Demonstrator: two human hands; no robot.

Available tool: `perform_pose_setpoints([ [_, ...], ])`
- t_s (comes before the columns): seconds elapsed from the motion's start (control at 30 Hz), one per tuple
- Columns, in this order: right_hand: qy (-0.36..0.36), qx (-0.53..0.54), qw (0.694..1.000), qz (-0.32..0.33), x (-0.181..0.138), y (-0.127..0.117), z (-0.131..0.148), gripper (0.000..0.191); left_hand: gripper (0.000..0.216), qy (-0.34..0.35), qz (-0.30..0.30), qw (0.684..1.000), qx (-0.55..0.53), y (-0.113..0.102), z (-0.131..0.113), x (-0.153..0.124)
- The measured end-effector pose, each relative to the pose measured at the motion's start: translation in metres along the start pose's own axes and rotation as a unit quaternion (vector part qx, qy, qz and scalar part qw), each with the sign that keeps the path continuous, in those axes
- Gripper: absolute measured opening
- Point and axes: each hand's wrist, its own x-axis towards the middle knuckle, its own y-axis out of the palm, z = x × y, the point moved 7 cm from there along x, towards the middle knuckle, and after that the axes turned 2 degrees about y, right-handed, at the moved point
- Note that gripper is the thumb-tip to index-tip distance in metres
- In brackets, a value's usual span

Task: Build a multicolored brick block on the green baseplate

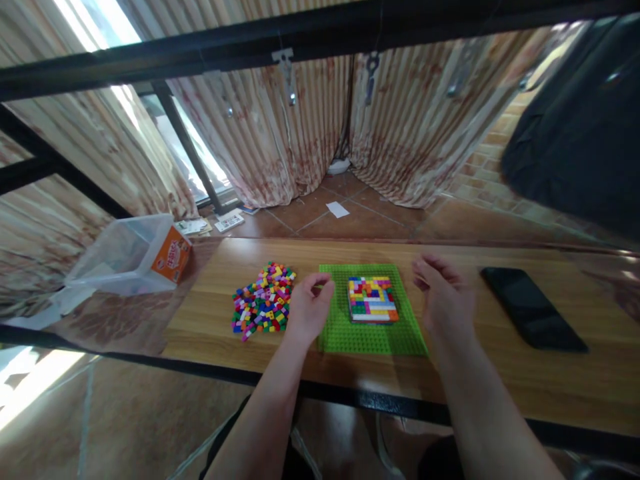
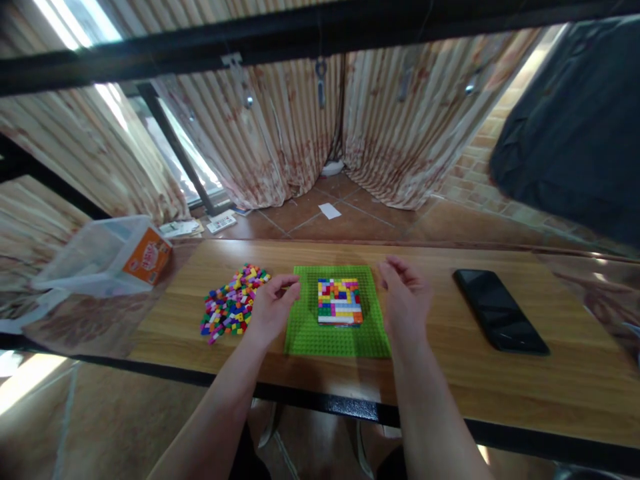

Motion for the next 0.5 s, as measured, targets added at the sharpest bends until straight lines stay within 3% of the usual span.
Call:
perform_pose_setpoints([
  [0.13, -0.095, -0.029, 0.995, -0.03, -0.017, 0.011, 0.025, 0.021, 0.016, -0.009, -0.044, 0.998, -0.044, -0.016, -0.009, 0.002],
  [0.23, -0.163, -0.083, 0.983, -0.005, -0.041, 0.028, 0.038, 0.017, 0.016, -0.026, -0.113, 0.989, -0.097, -0.037, -0.014, 0.003],
  [0.33, -0.204, -0.174, 0.956, 0.115, -0.076, 0.059, 0.037, 0.014, 0.017, -0.044, -0.174, 0.971, -0.158, -0.059, -0.013, 0.004],
  [0.43, -0.286, -0.233, 0.888, 0.275, -0.118, 0.093, 0.032, 0.013, 0.02, -0.056, -0.198, 0.954, -0.216, -0.075, -0.01, 0.004],
  [0.5, -0.308, -0.265, 0.851, 0.333, -0.137, 0.106, 0.024, 0.015, 0.021, -0.066, -0.206, 0.944, -0.251, -0.083, -0.008, 0.003],
])
